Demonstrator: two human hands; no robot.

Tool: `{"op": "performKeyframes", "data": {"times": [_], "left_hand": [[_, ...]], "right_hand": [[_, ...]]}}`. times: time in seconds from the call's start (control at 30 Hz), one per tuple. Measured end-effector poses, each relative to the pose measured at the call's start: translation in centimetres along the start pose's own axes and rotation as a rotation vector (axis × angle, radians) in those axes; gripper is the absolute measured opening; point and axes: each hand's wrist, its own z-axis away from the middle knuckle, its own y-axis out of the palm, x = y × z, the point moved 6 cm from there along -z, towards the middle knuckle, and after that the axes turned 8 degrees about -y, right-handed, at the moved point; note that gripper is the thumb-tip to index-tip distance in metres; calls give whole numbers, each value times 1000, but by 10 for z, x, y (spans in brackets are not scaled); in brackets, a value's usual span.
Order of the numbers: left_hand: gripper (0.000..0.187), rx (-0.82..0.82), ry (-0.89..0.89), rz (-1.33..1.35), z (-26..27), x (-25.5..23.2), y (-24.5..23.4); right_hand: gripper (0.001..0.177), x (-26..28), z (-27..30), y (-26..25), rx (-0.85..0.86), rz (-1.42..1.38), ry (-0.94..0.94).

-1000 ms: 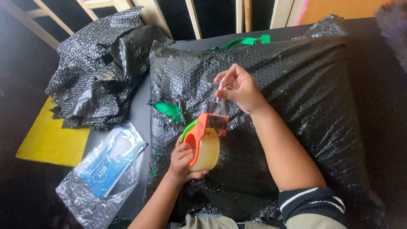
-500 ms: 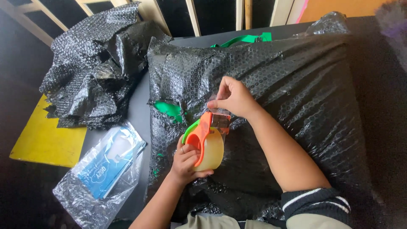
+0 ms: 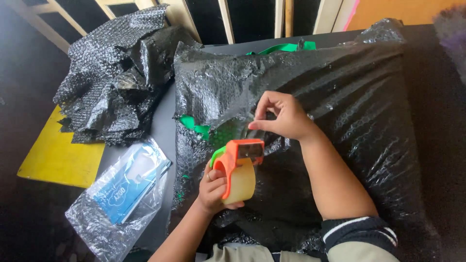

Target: Wrapping a green bag in black bubble wrap and securing the edges with multiple small pieces of clear tape using a handheld dispenser.

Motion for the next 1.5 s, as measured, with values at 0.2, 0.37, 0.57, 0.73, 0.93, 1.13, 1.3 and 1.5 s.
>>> {"op": "performKeyframes", "data": {"times": [0.2,0.37,0.57,0.73,0.93,1.13,1.3,1.5], "left_hand": [[45,66,-93,113,1,9,-4],[39,53,-165,249,3,18,-10],[45,-116,-618,560,71,75,-43],[54,-312,-650,419,-47,-14,-117],[49,-122,-670,-572,29,31,-276],[55,364,-1065,-1486,117,85,-339],[98,299,-1394,-1287,32,45,-288],[69,271,-656,-577,-137,17,-143]], "right_hand": [[19,8,6,15,84,-69,-155],[18,59,12,16,-21,70,-416],[15,104,23,22,-5,489,-570],[15,113,24,20,-36,498,-572],[21,126,35,51,145,678,-733],[22,115,34,74,217,902,-780],[19,86,27,79,321,960,-708],[26,64,20,85,430,1112,-579]]}}
